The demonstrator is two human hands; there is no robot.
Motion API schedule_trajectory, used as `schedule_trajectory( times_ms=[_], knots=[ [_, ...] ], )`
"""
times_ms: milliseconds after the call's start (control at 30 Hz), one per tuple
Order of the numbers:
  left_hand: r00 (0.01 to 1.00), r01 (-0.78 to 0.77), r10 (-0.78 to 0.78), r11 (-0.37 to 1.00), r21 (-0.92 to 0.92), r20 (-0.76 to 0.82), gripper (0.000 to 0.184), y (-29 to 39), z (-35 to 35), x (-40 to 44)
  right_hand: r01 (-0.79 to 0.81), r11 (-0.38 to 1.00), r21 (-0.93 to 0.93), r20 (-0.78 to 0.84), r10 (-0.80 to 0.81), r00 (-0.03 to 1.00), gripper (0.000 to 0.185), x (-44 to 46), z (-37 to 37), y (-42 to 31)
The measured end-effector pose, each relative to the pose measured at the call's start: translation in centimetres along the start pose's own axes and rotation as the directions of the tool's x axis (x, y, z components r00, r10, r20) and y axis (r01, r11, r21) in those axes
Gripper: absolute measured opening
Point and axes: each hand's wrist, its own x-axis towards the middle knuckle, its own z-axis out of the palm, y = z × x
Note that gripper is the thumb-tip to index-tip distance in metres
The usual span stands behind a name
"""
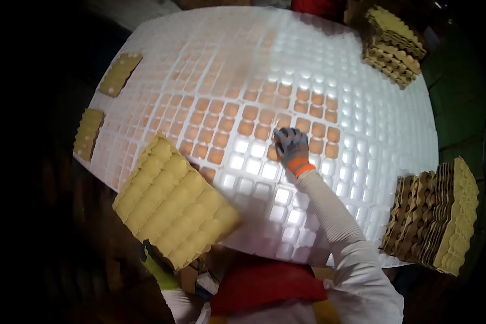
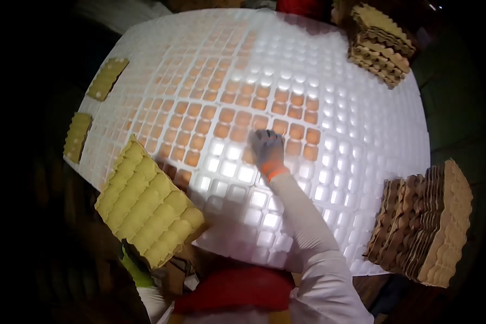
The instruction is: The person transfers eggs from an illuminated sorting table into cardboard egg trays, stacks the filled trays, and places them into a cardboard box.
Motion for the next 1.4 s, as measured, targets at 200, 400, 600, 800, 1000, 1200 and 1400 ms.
schedule_trajectory(
  times_ms=[200,400,600,800,1000,1200,1400],
  knots=[
    [0.953,0.079,0.144,0.734,-0.675,0.268,0.037,11.4,10.7,0.2,-0.365,0.382,0.849,0.121,0.533,0.837,0.047,-1.9,-6.3,-3.3],
    [0.791,0.165,0.249,0.793,-0.587,0.559,0.038,6.6,21.8,1.5,-0.074,0.44,0.895,-0.095,0.35,0.932,0.065,-13.7,-19.2,-4.0],
    [0.299,0.462,0.489,0.677,-0.572,0.82,0.056,19.4,26.9,-6.7,-0.4,0.77,0.498,-0.403,0.613,0.679,0.059,-26.2,-30.1,-0.7],
    [0.056,0.531,0.699,0.584,-0.614,0.713,0.09,26.3,28.8,-15.1,-0.189,0.809,0.556,-0.761,0.587,0.277,0.044,-30.2,-40.7,-2.6],
    [-0.262,0.334,0.819,0.573,-0.748,0.51,0.083,39.5,30.5,-35.3,-0.01,0.8,0.6,-0.8,0.6,-0.03,0.065,-31.2,-44.5,2.6],
    [-0.243,-0.145,0.968,0.026,-0.989,0.061,0.049,40.2,31.8,-43.7,-0.147,0.741,0.655,-0.753,0.625,-0.204,0.073,-36.6,-42.8,9.6],
    [-0.002,-0.108,0.814,0.578,-0.809,0.581,0.05,38.0,32.1,-41.7,-0.452,0.802,0.39,-0.912,0.406,-0.067,0.043,-47.1,-45.0,12.1]
  ],
)
